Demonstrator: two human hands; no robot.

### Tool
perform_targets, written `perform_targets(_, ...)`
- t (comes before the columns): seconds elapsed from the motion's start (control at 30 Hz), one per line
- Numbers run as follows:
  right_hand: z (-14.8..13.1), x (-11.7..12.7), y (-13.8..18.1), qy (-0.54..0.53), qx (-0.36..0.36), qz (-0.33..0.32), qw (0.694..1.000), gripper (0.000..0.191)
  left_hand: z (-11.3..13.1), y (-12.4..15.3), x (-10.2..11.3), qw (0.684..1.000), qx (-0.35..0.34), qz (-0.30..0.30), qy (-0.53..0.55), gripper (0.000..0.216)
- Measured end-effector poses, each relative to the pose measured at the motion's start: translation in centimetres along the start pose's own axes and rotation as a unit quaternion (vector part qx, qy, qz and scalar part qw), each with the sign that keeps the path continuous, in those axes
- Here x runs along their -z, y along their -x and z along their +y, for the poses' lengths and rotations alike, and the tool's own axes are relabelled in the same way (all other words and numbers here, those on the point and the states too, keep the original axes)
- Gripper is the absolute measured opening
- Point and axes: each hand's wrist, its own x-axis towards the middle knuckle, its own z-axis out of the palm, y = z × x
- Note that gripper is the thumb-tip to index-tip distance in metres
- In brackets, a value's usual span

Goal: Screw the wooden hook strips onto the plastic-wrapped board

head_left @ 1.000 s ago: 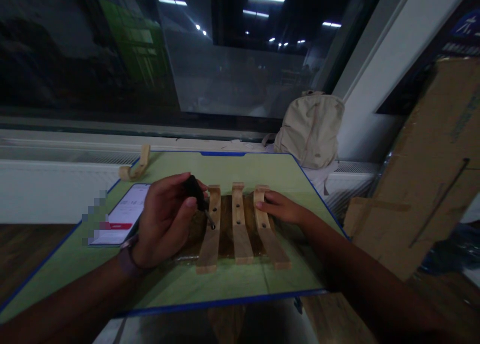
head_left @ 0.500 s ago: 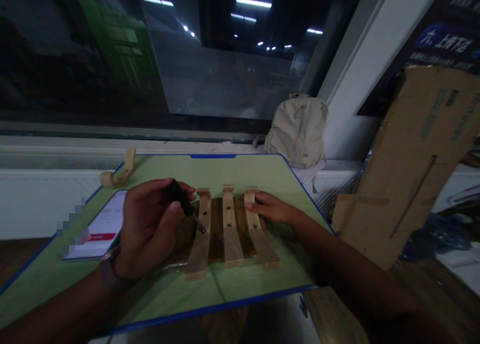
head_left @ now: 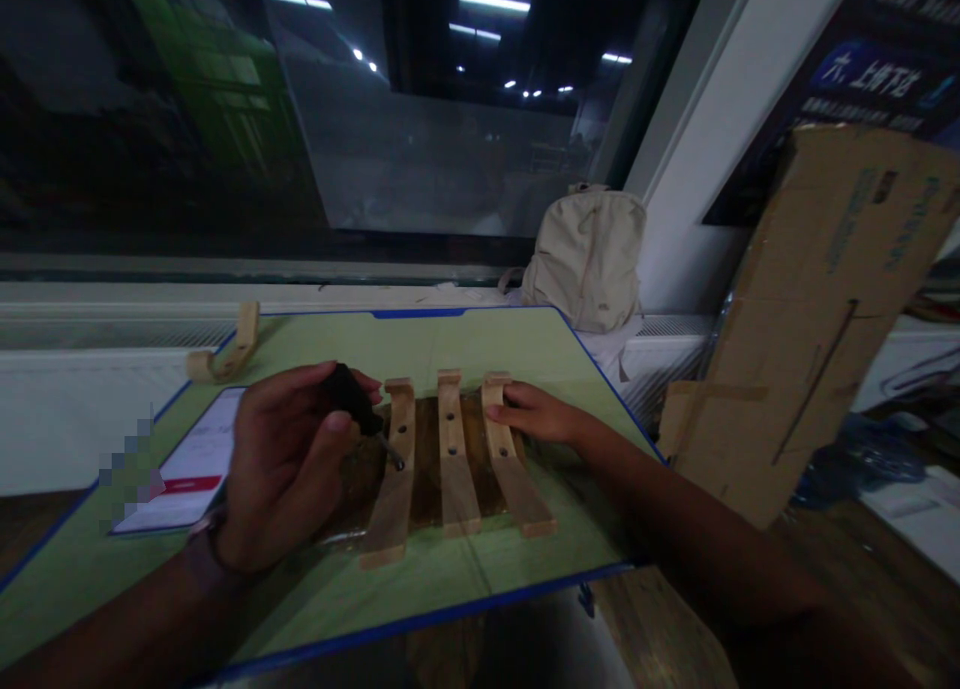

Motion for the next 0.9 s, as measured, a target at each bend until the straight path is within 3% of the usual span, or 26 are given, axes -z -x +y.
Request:
perform_targets(0.13,0.2,0.1,0.0,0.008,0.008,0.001,1.0,0.028,-0.2,-0.5,0.5,0.999,-0.038,-0.008,-0.021,0.056)
perform_targets(0.3,0.2,0.1,0.2,0.011,0.007,-0.001,1.0,0.031,0.2,0.0,0.1,0.999,0.014,0.017,-0.043,0.054)
perform_targets(0.5,0.1,0.1,0.4,0.019,0.027,0.006,0.999,0.036,0.2,0.6,-0.1,1.0,0.028,-0.001,-0.009,0.054)
perform_targets(0.7,0.7,0.0,0.2,0.009,0.021,0.004,1.0,0.039,0.1,-0.4,-0.1,0.999,-0.036,-0.017,0.022,0.059)
perform_targets(0.9,0.5,0.0,0.1,0.01,0.01,0.006,1.0,0.035,0.1,0.2,-0.3,1.0,0.026,0.012,-0.005,0.043)
